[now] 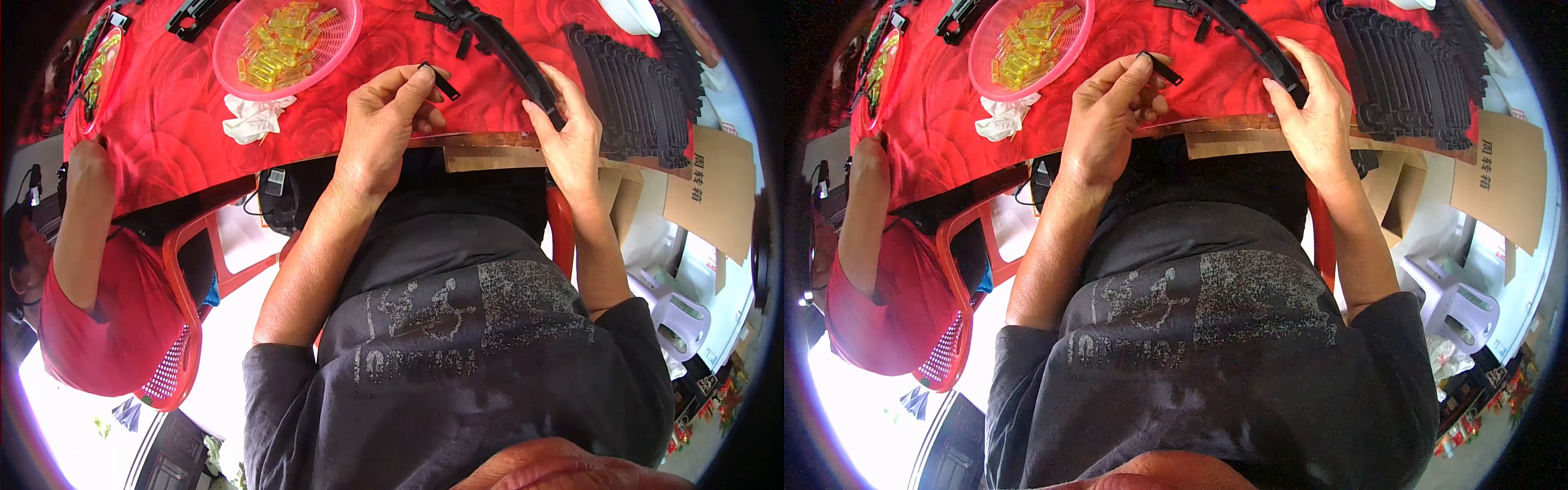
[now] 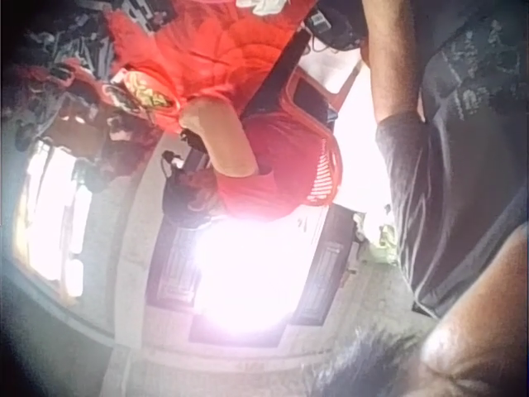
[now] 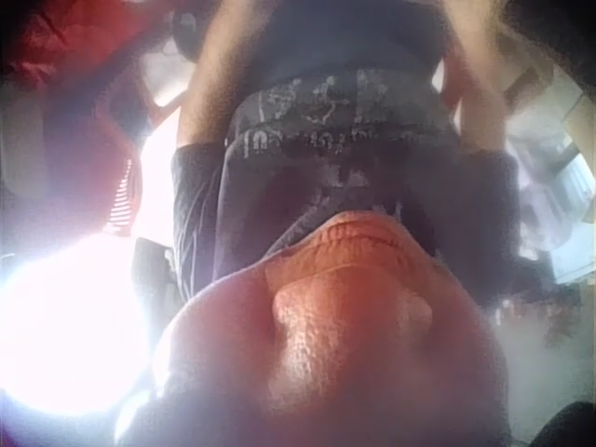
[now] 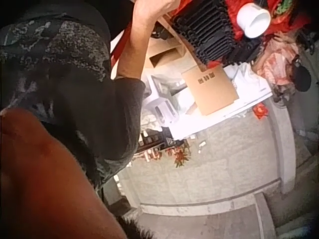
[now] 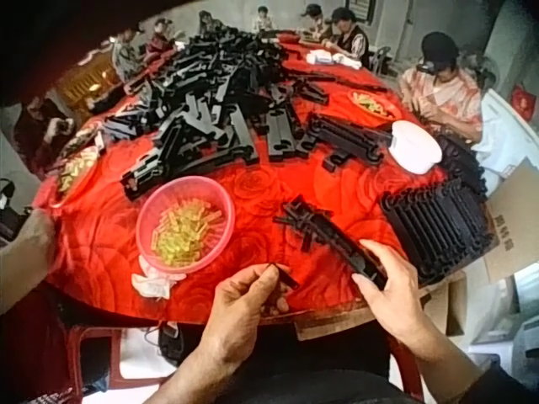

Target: The person assembles plastic toy gun components by fitting casing parts together, picking up and inserting small yellow pieces into the black plastic housing, and pressing the parts into place by hand.

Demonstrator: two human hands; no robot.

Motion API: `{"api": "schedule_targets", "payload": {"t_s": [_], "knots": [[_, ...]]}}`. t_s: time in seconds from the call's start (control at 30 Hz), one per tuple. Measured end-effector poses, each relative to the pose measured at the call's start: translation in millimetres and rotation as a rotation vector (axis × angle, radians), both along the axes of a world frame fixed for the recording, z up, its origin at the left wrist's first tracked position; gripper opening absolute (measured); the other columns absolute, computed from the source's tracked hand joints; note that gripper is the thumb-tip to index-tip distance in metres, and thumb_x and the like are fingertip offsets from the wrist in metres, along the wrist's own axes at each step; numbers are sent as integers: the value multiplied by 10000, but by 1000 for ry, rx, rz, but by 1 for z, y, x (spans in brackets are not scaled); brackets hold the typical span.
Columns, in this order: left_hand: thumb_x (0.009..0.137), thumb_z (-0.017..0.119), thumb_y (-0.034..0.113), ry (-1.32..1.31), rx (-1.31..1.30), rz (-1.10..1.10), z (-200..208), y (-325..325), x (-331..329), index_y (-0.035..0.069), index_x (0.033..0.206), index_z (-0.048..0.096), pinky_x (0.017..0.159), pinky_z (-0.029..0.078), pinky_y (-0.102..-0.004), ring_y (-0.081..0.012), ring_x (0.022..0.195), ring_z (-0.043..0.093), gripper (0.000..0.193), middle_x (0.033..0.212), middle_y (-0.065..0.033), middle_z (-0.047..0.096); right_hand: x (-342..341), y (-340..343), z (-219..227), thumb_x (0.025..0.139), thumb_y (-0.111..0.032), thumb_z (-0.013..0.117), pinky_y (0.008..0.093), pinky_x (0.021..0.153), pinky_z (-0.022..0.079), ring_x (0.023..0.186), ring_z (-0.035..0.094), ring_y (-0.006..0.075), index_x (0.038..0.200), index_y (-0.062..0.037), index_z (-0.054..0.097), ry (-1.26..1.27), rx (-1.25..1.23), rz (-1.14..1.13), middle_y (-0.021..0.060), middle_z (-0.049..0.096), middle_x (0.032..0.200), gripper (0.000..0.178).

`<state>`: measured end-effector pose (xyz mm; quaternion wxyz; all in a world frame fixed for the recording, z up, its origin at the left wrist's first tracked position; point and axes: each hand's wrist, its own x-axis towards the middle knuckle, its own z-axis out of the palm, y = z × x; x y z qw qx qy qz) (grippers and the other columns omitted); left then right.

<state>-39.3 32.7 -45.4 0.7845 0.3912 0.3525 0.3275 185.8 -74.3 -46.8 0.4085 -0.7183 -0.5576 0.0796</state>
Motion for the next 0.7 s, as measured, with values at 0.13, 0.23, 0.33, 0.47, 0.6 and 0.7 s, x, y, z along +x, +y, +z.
{"api": "schedule_targets", "payload": {"t_s": [0.13,0.23,0.33,0.47,0.6,0.7], "knots": [[1041,642,262,-2,-3,-39,4,-2,3,43,1083,732,654,492,-224,-79,711,635,240,849,13,672,-2,8,3,853,-55,792,368,966,523,1100,686,262,1291,-38,643,106,-6,-67,147,703,1173,463],[1045,641,267,11,-31,-78,6,-6,6,52,1106,735,675,494,-223,-82,731,625,242,847,27,653,-15,14,12,851,-104,808,400,1021,479,1175,615,344,1219,-14,668,-223,163,-47,175,674,1227,404],[1038,652,278,-3,-44,-107,-1,-10,9,75,1089,739,682,497,-224,-70,736,626,227,836,39,656,-44,7,23,886,-83,794,310,857,552,960,701,192,1127,6,696,280,-36,39,105,728,1071,274],[1033,662,292,-13,-8,-128,0,-18,15,86,1072,739,700,498,-225,-53,748,618,224,858,40,677,-57,8,18,947,19,715,244,852,581,985,689,100,1193,14,630,848,-15,213,71,721,1053,260],[1028,671,279,-37,51,-121,-1,-20,19,87,1084,741,684,474,-227,-45,753,599,212,861,41,683,-51,7,19,939,60,702,246,879,590,1010,689,103,1181,13,618,795,-33,164,81,718,1070,260],[1025,675,251,-39,63,-147,-6,-19,18,82,1048,737,674,463,-224,-43,742,587,181,855,41,679,-49,9,18,930,63,712,247,874,590,994,697,112,1167,16,618,777,-24,159,93,720,1062,259]]}}
